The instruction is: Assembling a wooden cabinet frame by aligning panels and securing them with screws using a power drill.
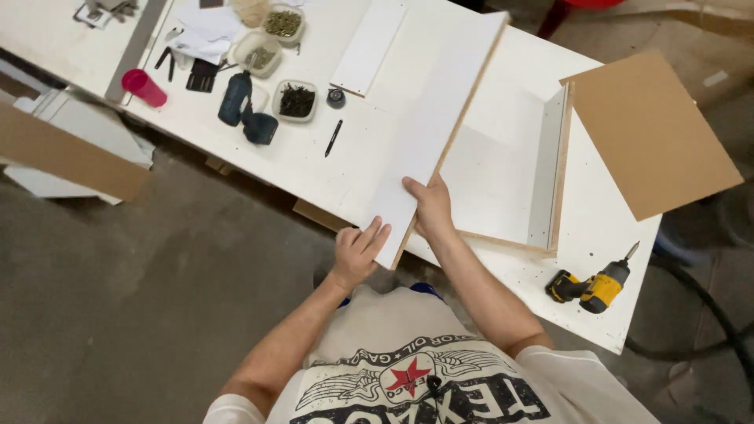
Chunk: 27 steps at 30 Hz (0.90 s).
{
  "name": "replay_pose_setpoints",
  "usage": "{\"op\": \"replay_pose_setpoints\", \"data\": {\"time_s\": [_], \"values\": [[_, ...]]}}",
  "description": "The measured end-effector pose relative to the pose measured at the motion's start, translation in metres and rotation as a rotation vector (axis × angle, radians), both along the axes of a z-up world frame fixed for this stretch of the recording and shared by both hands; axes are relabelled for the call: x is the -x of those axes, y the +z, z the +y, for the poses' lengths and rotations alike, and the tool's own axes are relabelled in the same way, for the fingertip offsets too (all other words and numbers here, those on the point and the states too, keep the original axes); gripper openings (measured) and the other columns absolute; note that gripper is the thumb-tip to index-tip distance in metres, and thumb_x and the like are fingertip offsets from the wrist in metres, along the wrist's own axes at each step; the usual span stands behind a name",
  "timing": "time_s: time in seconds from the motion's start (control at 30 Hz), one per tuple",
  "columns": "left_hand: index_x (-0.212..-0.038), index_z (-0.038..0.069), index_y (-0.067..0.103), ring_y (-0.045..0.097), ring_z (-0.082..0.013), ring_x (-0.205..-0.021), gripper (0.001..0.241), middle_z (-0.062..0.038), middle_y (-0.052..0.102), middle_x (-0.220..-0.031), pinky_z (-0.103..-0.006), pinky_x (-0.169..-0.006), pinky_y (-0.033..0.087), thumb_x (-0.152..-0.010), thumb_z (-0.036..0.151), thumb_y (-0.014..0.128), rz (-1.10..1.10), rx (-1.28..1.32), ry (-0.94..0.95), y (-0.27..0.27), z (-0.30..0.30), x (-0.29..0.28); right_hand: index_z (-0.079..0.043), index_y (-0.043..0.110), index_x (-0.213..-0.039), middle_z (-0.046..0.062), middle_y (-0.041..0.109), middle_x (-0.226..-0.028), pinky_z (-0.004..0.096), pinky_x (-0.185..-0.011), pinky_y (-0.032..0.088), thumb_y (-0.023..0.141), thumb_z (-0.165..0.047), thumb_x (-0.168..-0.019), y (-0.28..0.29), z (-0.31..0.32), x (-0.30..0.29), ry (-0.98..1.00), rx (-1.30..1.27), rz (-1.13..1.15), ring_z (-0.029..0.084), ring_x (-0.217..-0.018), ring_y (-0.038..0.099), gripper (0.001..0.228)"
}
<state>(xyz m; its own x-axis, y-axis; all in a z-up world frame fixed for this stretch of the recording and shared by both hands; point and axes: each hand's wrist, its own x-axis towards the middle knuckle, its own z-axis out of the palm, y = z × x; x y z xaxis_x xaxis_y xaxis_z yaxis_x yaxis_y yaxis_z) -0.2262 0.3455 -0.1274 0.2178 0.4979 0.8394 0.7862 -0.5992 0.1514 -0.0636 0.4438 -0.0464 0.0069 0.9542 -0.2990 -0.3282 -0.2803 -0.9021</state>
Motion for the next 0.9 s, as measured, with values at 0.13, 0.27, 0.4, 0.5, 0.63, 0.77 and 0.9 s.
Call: {"op": "replay_pose_setpoints", "data": {"time_s": [0.13, 0.27, 0.4, 0.5, 0.63, 0.77, 0.9], "values": [[-0.157, 0.016, 0.045, 0.058, -0.0295, -0.110, 0.072, -0.012, 0.044, -0.160, -0.0467, -0.100, 0.047, -0.088, 0.010, 0.065, 0.174, 0.491, -0.155, -0.039, 0.056, 0.019, -0.005, 0.053, -0.144, 0.019, 0.069, -0.126, 0.050, -0.094, 0.059, 0.076, -0.014, -0.088, -0.049, 0.089, 0.006, -0.003, -0.030, -0.419, 0.032, -0.117, 0.068, 0.061], [-0.158, 0.008, 0.039, 0.053, -0.0362, -0.134, 0.063, -0.019, 0.043, -0.158, -0.0531, -0.115, 0.038, -0.101, 0.023, 0.061, 0.308, 1.105, -0.384, -0.048, 0.097, 0.079, 0.001, 0.054, -0.144, 0.029, 0.066, -0.129, 0.057, -0.101, 0.053, 0.067, -0.011, -0.089, -0.090, 0.154, 0.018, -0.031, -0.059, -0.857, 0.043, -0.122, 0.063, 0.058], [-0.148, 0.006, 0.052, 0.055, -0.0356, -0.133, 0.053, -0.019, 0.050, -0.152, -0.0516, -0.113, 0.041, -0.101, 0.027, 0.063, 0.393, 1.160, -0.409, -0.069, 0.140, 0.152, 0.003, 0.061, -0.136, 0.029, 0.069, -0.121, 0.057, -0.095, 0.056, 0.064, -0.006, -0.085, -0.147, 0.194, 0.017, -0.068, 0.041, -1.077, 0.043, -0.116, 0.066, 0.052], [-0.147, 0.009, 0.055, 0.057, -0.0334, -0.131, 0.053, -0.016, 0.052, -0.151, -0.0494, -0.111, 0.043, -0.099, 0.031, 0.065, 0.447, 1.183, -0.432, -0.067, 0.169, 0.186, -0.006, 0.069, -0.130, 0.018, 0.074, -0.111, 0.053, -0.092, 0.057, 0.064, -0.009, -0.082, -0.224, 0.214, -0.006, -0.077, 0.082, -1.195, 0.036, -0.109, 0.071, 0.048], [-0.149, 0.008, 0.052, 0.055, -0.0334, -0.134, 0.051, -0.017, 0.052, -0.151, -0.0500, -0.114, 0.041, -0.103, 0.028, 0.059, 0.535, 1.193, -0.520, -0.049, 0.208, 0.203, 0.003, 0.061, -0.137, 0.028, 0.070, -0.121, 0.054, -0.099, 0.054, 0.060, -0.007, -0.088, -0.157, 0.180, 0.020, -0.072, 0.250, -1.116, 0.042, -0.116, 0.067, 0.050], [-0.150, 0.008, 0.051, 0.053, -0.0345, -0.136, 0.051, -0.017, 0.050, -0.153, -0.0513, -0.115, 0.039, -0.103, 0.028, 0.057, 0.613, 1.164, -0.596, -0.052, 0.245, 0.189, -0.001, 0.062, -0.138, 0.025, 0.070, -0.122, 0.054, -0.099, 0.053, 0.061, -0.008, -0.087, -0.157, 0.175, 0.019, -0.113, 0.294, -1.088, 0.041, -0.117, 0.067, 0.052], [-0.149, 0.009, 0.053, 0.053, -0.0355, -0.137, 0.052, -0.016, 0.050, -0.153, -0.0521, -0.115, 0.039, -0.102, 0.030, 0.059, 0.748, 1.060, -0.713, -0.051, 0.278, 0.143, 0.001, 0.058, -0.143, 0.027, 0.068, -0.127, 0.055, -0.104, 0.051, 0.059, -0.008, -0.089, -0.150, 0.166, 0.026, -0.063, 0.333, -1.101, 0.043, -0.122, 0.064, 0.055]]}}
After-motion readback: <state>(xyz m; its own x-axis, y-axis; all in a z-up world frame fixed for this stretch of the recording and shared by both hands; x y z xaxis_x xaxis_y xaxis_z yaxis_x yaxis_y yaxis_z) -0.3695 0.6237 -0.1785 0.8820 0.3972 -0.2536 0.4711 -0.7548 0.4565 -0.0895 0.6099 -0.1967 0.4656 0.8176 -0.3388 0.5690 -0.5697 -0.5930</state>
